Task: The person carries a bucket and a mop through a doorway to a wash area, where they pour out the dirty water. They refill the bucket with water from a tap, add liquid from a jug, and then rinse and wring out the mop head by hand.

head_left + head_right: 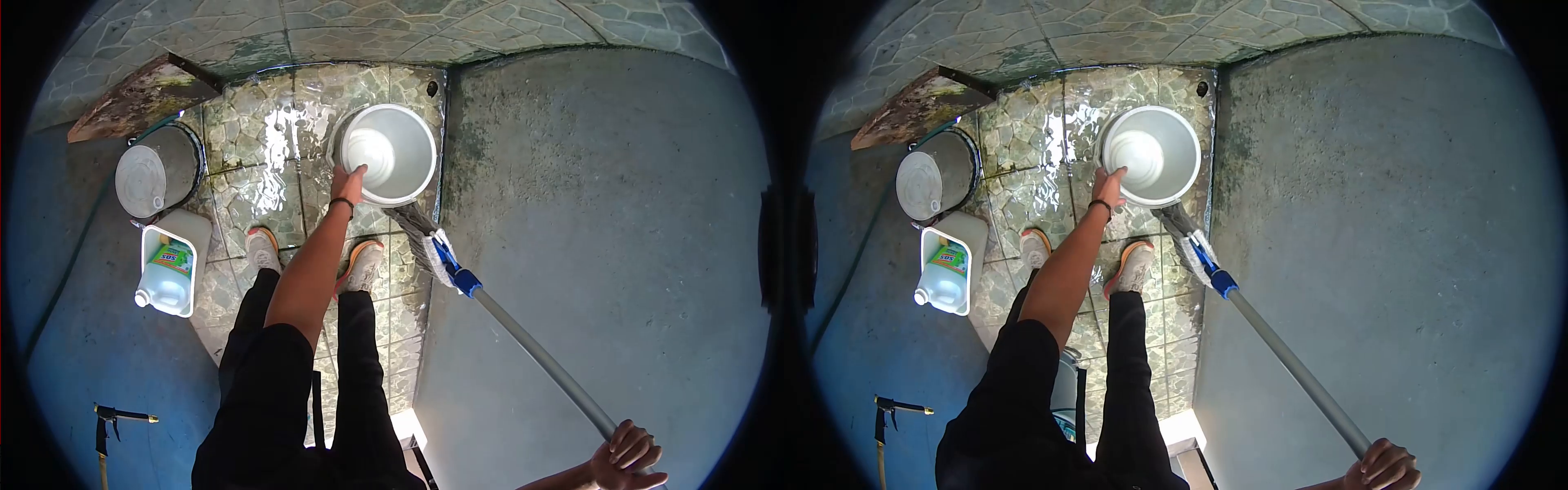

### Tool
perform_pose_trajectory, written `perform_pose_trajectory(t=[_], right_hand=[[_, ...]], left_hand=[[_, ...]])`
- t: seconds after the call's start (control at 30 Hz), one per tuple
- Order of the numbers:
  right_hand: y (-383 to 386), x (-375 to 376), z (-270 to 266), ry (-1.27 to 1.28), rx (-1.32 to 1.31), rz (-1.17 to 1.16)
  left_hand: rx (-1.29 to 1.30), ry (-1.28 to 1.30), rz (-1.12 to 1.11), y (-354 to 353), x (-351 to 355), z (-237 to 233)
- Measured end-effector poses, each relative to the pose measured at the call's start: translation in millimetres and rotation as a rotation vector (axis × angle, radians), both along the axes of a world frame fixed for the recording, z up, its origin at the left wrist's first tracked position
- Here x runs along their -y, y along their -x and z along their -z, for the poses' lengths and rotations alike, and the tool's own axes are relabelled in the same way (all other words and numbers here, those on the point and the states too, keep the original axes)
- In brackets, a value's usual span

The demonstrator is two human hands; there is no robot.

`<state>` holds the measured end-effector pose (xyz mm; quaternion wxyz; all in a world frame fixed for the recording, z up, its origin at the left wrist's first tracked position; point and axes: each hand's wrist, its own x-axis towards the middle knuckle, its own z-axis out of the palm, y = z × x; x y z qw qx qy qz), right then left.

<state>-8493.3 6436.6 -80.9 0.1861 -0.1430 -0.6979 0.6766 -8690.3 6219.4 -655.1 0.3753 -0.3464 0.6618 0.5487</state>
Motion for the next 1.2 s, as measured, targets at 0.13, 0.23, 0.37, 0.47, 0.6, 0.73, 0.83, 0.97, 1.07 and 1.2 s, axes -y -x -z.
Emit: perform_pose_trajectory(t=[0.13, 0.23, 0.37, 0.47, 0.6, 0.73, 0.83, 0.97, 1.07, 1.2], right_hand=[[-11.2, 3.7, -9.6, -0.018, 0.010, 0.017], [-25.2, 4.2, -13.6, -0.029, -0.001, 0.042], [-36.9, 8.7, -16.6, -0.049, 0.003, 0.079], [-42.7, 8.6, -25.4, -0.044, 0.006, 0.091], [-46.0, -4.4, -58.0, -0.037, -0.046, 0.057], [-41.9, -12.9, -100.9, -0.079, -0.141, 0.143], [-44.9, -21.6, -131.7, -0.118, -0.189, 0.163], [-62.6, -38.2, -164.0, -0.090, -0.234, 0.126], [-73.5, -48.7, -176.8, -0.082, -0.264, 0.147], [-75.7, -56.0, -181.2, -0.075, -0.287, 0.187]], left_hand=[[0.088, 0.004, -0.047, -9.5, -15.7, 36.7], [0.105, 0.015, -0.114, 0.8, -25.4, 13.4], [-0.041, -0.160, -0.128, -4.1, -33.6, 14.0], [-0.138, -0.070, 0.087, -2.9, -27.8, -14.3], [-0.667, -0.008, 0.305, 36.7, -22.8, -162.7], [-1.504, 0.164, 0.357, 131.9, -52.9, -400.3], [-1.783, 0.457, 0.475, 182.0, -89.5, -517.6], [-1.771, 0.779, 0.985, 232.7, -121.9, -539.5], [-1.578, 0.848, 1.149, 240.4, -137.1, -543.4], [-1.116, 0.868, 0.992, 229.2, -169.6, -565.2]])
